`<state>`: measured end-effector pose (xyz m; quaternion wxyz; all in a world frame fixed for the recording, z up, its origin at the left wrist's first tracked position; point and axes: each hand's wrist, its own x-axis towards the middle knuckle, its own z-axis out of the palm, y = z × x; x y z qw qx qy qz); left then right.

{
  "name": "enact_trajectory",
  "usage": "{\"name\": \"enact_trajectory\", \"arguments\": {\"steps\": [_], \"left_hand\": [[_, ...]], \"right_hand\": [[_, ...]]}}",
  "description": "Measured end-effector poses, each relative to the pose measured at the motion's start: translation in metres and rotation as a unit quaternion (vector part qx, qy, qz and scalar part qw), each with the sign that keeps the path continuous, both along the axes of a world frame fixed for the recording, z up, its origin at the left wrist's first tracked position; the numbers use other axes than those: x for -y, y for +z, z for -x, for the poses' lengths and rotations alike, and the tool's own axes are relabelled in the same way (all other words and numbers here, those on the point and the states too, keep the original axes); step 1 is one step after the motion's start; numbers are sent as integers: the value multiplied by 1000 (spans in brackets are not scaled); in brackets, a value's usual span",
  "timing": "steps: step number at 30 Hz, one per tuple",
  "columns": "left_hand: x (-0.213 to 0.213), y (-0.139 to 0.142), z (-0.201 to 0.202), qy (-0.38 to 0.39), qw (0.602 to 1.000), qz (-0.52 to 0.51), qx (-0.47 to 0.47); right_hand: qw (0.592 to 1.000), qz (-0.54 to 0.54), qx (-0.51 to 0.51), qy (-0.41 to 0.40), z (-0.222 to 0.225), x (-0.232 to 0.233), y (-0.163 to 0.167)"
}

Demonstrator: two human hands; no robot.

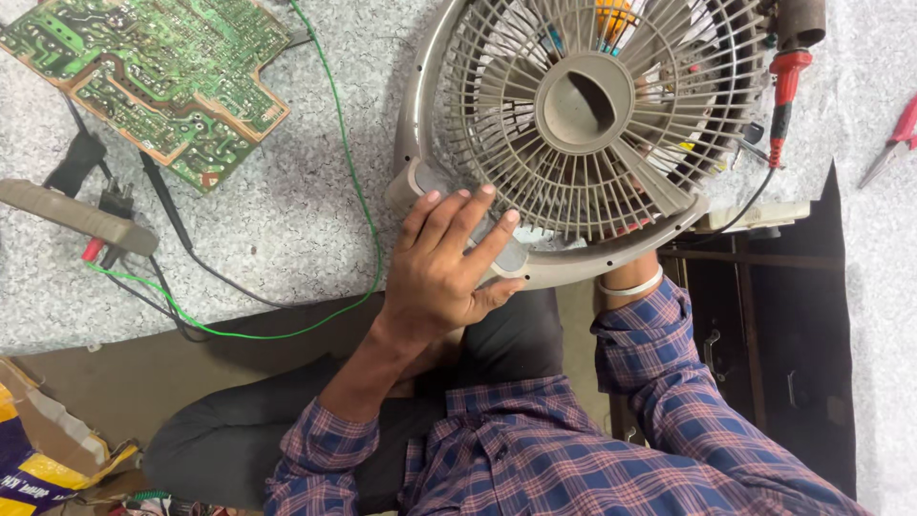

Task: The person tests a green circuit board with a multimeter, then disassembles a small fan to remove its internal batteries. They place the batteries into a drawer and retrieve a remote control.

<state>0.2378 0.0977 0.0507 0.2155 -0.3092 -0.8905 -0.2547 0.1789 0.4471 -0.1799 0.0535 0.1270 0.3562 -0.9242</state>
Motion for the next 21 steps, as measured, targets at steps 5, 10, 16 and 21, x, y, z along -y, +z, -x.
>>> {"name": "enact_trajectory", "arguments": {"steps": [5, 10, 16, 21], "left_hand": [[-4, -5, -3, 22, 1000, -3, -12], [-18, -10, -6, 90, 994, -26, -58], [-37, -17, 5, 145, 980, -82, -105], [-49, -23, 18, 155, 976, -104, -114]], "right_hand": [[1000, -9, -15, -4, 10, 0, 9], [995, -39, -89, -4, 50, 16, 69], [994, 4, -111, 4, 63, 46, 184], [987, -43, -128, 84, 63, 72, 202]]}}
